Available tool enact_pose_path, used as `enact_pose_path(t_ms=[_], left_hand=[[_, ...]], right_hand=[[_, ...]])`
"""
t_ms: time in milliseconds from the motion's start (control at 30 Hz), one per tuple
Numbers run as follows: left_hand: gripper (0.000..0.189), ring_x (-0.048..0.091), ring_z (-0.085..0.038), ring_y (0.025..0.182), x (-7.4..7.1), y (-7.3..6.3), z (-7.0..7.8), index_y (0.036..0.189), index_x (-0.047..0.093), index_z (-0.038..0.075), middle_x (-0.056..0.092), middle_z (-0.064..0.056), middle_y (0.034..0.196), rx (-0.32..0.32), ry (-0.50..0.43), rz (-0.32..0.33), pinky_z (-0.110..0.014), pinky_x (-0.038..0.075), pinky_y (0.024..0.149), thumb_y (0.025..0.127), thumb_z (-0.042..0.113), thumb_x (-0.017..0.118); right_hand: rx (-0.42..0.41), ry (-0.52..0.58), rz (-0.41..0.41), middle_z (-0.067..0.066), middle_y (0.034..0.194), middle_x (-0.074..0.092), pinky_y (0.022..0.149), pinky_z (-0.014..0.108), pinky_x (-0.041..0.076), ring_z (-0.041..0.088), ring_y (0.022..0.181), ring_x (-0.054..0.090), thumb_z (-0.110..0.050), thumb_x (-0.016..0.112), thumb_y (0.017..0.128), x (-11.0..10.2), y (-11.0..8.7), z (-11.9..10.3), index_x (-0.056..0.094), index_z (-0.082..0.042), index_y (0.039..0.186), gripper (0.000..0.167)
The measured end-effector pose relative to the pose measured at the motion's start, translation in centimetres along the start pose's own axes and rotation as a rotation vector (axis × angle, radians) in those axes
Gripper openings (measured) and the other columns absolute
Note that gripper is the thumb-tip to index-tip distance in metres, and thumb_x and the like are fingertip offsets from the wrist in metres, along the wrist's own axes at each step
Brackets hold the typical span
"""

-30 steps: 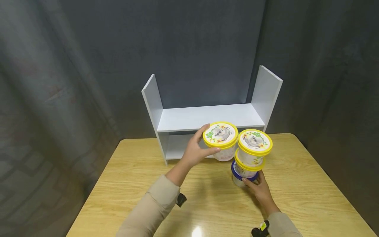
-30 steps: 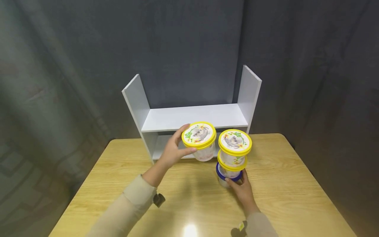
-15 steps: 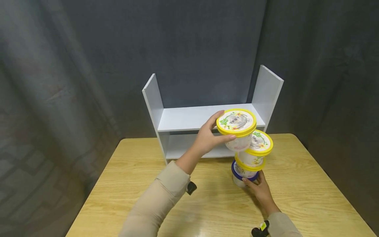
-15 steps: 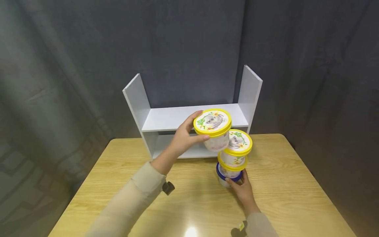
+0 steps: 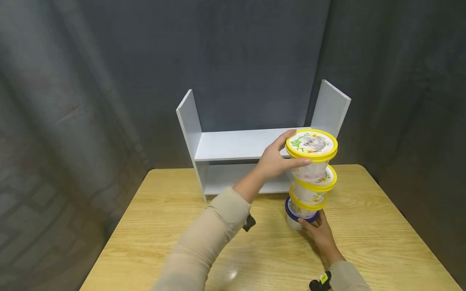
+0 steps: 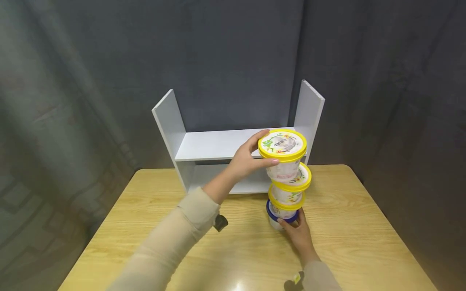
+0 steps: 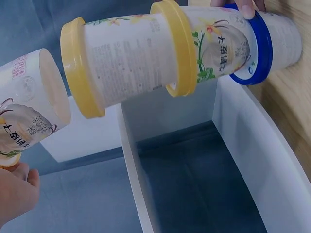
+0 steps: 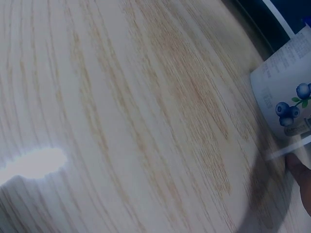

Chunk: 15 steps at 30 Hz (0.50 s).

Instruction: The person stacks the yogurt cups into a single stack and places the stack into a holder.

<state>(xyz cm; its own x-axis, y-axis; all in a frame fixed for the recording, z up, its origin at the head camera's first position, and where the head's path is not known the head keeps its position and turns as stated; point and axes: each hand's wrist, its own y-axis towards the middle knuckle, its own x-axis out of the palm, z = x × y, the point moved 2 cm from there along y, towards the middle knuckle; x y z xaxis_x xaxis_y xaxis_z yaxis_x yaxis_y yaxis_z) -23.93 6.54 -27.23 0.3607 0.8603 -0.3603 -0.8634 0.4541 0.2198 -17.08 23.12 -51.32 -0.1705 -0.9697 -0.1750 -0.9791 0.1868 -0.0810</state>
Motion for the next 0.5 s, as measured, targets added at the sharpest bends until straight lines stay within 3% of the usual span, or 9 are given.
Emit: enact_pose_path(t_ms=[500], left_hand=[[0.080,0.031,-0.008,0.119,2.2,0.6,0.2,0.130,0.032,0.036,0.035,0.015,0.130,-0.010,0.032,-0.044,-0.038,0.033,0.092,0.063,0.037,0.075]], right_hand=[[-0.020,0.000,0.003,0.023,0.138,0.013,0.096,0.053,0.021,0.039,0.124,0.014,-0.030,0.064,0.077,-0.3,-0.3,0.6,-0.003,-0.023,0.139,0.092]])
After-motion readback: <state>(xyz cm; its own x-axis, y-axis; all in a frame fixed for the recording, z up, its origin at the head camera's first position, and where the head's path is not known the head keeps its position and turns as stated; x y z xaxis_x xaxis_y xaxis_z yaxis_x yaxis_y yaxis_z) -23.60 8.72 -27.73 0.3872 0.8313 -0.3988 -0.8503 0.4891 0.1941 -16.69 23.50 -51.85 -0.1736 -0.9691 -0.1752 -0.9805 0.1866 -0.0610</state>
